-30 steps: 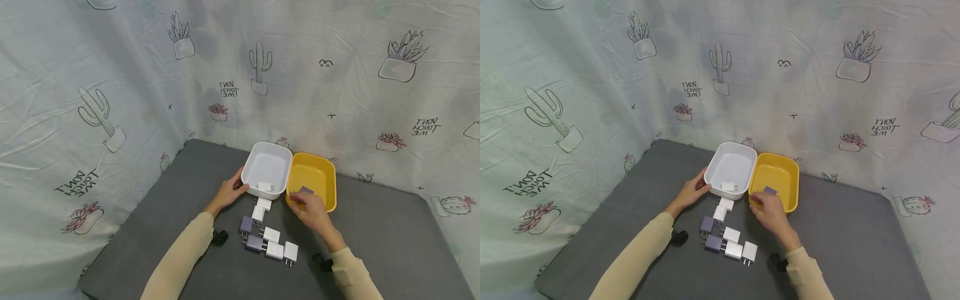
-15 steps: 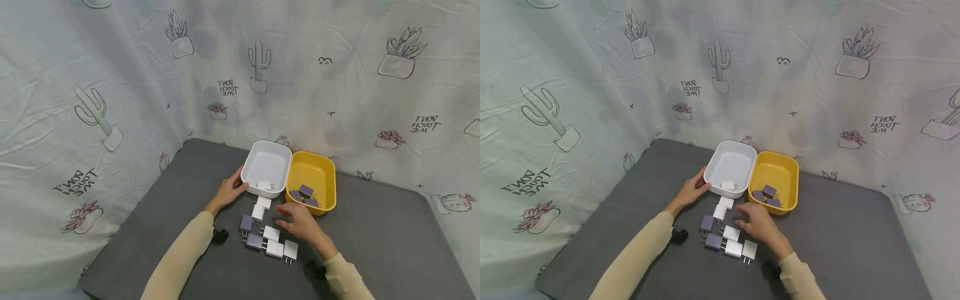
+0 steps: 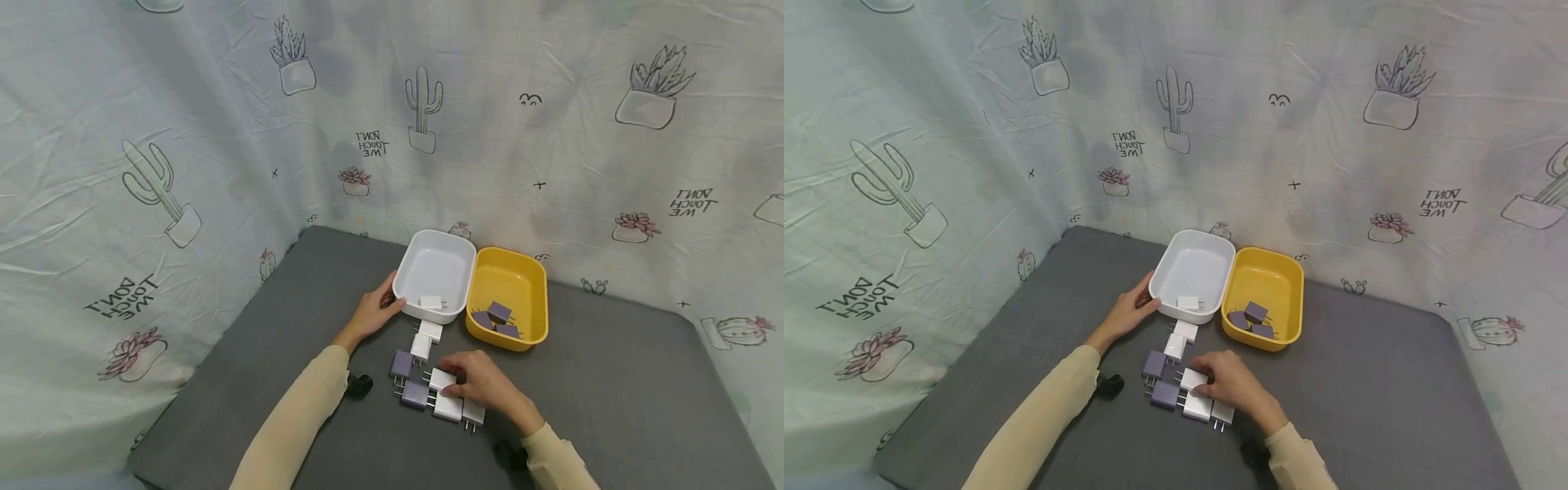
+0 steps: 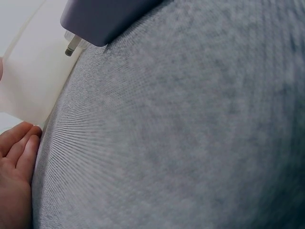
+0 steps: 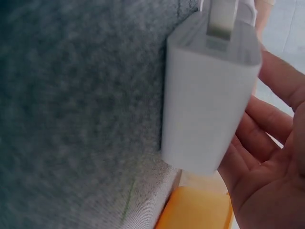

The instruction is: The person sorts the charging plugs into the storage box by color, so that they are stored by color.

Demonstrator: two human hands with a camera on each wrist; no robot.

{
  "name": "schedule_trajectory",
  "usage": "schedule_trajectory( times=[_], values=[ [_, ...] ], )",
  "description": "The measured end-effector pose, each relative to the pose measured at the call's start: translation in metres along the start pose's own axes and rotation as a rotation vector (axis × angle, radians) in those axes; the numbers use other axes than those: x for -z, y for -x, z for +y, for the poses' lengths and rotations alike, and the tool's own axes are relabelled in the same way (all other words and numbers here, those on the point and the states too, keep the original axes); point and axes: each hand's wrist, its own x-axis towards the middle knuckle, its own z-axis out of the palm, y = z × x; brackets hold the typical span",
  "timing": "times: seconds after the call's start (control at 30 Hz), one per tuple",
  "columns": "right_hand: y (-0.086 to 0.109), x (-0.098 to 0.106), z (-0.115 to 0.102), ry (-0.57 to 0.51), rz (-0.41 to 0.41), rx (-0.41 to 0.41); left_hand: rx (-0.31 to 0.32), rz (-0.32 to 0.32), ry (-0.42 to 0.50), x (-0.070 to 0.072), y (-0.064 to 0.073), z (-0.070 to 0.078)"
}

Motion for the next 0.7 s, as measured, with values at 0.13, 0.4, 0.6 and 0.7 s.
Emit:
schedule_trajectory(
  times=[0.13, 0.4, 0.6, 0.7],
  values=[
    [-0.0001, -0.0008, 0.0006, -0.01, 0.003, -0.012, -0.003, -0.002, 0.003, 0.0002, 0.0001, 0.0],
    [-0.0013, 0.001, -0.0017, 0.083, -0.021, 0.004, -0.009, -0.001, 0.003, 0.0003, -0.0007, 0.0014],
    [-0.0053, 0.0037, -0.0002, 0.136, -0.034, 0.003, -0.012, 0.004, -0.011, -0.0003, -0.0014, 0.0025],
    [-0.0065, 0.0062, 0.0025, 0.161, -0.005, 0.001, -0.015, 0.002, -0.006, -0.0007, -0.0009, 0.0033]
  ],
)
